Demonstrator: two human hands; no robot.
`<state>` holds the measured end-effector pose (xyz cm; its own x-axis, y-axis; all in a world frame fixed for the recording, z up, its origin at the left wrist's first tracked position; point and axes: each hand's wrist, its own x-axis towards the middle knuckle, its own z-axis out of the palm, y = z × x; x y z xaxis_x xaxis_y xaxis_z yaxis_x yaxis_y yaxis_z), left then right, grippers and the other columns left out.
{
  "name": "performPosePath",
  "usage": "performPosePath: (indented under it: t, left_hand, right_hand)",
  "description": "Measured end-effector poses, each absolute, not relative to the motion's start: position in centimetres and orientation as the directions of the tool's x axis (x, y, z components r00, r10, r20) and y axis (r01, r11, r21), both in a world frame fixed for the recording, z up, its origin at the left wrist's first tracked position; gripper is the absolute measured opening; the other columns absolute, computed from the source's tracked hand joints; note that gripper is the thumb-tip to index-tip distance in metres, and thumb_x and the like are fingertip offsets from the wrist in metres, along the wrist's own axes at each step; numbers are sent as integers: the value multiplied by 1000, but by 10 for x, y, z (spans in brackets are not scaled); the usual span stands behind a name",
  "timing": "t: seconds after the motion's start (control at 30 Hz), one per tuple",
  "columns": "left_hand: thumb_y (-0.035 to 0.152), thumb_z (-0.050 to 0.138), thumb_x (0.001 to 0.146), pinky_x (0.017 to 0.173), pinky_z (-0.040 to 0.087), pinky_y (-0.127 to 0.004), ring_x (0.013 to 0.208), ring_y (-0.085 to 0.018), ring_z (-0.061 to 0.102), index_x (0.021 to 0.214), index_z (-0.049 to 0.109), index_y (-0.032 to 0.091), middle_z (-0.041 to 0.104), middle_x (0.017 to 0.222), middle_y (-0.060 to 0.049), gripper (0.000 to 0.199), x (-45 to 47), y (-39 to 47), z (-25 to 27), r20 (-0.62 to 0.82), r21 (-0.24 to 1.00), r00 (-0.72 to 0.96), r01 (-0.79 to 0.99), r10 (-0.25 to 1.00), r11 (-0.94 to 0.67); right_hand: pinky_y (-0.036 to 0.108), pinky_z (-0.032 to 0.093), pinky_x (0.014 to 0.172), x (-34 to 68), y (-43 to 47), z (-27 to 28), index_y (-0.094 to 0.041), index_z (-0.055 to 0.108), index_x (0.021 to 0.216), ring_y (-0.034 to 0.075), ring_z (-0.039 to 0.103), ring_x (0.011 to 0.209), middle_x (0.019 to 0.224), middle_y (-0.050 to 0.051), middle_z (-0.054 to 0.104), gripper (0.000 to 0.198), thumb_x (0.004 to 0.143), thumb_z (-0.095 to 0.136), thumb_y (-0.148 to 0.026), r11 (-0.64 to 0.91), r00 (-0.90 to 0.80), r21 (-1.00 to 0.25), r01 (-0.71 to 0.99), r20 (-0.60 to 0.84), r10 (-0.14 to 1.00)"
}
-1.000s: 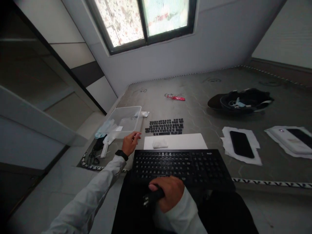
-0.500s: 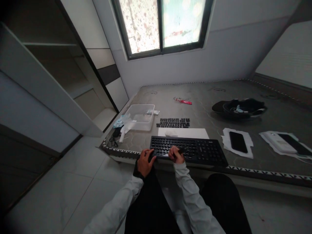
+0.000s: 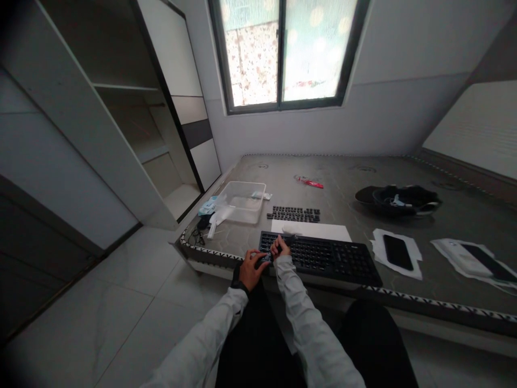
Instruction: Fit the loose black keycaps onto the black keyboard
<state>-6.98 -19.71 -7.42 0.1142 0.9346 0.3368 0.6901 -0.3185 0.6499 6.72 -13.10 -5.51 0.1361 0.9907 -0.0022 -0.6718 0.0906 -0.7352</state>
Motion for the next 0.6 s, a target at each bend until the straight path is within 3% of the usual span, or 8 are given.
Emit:
performPosePath:
  t: [0.6]
  left_hand:
    - [34,70,82,82,51,-28,85,-12,58,111,66,30,51,120,-2,29,-70,-197,-78,315,760,88,573,945,-307]
  right_hand:
    - [22,21,29,54,-126,-65,-23,40,51,5,27,29,38,-10,32,49,57,75,-58,33,178,-831,-556,-80,981]
